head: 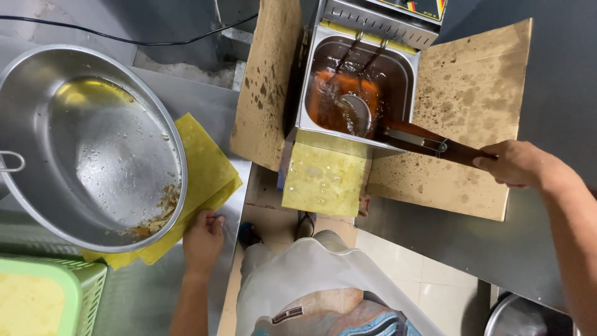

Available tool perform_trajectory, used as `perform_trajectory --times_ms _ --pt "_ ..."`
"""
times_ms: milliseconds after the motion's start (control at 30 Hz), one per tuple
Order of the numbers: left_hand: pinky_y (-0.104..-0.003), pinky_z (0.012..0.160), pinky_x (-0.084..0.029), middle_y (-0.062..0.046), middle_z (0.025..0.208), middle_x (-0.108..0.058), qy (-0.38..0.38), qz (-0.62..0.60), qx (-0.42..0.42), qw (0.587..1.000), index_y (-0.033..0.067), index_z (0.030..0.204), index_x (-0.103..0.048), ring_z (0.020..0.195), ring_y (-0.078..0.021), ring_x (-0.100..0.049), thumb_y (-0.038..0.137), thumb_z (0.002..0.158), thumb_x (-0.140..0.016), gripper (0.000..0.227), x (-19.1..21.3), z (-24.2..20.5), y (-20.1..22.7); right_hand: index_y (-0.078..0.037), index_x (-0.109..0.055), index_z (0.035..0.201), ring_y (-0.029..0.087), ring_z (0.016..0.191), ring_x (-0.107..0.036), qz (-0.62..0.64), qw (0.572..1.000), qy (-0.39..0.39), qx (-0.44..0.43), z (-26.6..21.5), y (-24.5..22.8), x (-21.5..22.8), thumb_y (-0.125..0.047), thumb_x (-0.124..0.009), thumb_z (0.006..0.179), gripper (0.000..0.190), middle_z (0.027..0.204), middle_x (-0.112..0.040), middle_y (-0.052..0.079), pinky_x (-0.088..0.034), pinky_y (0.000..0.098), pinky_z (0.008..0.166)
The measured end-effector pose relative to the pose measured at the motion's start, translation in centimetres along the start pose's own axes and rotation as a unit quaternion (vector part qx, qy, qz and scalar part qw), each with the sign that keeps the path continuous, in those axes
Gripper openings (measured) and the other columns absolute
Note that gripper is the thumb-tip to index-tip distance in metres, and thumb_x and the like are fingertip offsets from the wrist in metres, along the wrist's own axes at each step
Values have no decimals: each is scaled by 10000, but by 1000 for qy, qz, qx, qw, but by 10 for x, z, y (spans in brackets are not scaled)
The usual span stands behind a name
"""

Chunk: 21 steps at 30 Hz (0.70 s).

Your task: Separating thin vegetable slices by hand and then deep-frying them using a commercial fryer and various kitchen tools.

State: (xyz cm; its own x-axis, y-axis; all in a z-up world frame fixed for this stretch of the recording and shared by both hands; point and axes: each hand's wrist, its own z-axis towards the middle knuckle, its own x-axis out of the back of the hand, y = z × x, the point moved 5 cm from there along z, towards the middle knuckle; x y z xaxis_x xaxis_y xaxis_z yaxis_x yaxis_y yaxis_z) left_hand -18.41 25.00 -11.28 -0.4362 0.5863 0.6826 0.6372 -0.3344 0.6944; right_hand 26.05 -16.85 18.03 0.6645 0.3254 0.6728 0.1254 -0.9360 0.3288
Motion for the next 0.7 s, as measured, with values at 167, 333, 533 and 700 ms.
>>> perform_trajectory --times_ms 167,333,533,700 --pt "-418 668 -557 -12 801 -753 64 39 -51 996 108 970 -698 740 -241 -711 186 895 -762 125 -3 -2 -7 -144 -597 1500 315 636 -630 105 994 -10 35 17 -25 -16 -370 -580 1066 490 958 -694 215 -526 410 564" --pt "-460 740 -533 -57 853 -746 41 33 -56 997 81 1072 -700 801 -306 -682 190 935 -689 175 3 -1 23 -174 -625 1474 325 667 -671 119 990 -13 69 28 -44 -33 -359 -561 1067 452 1072 -710 198 -538 400 600" --pt "-466 759 -486 -74 792 -661 39 42 -80 995 68 966 -635 808 -321 -597 178 930 -684 125 -9 13 37 -160 -647 1446 259 569 -603 178 977 -10 114 45 -35 -72 -443 -600 1011 520 736 -645 165 -483 354 528" --pt "-458 764 -476 -56 778 -678 12 64 -3 998 108 895 -590 836 -304 -592 292 951 -714 229 -13 24 41 -147 -736 1303 215 606 -659 206 970 0 128 57 -27 -121 -570 -584 950 571 736 -702 109 -504 319 603"
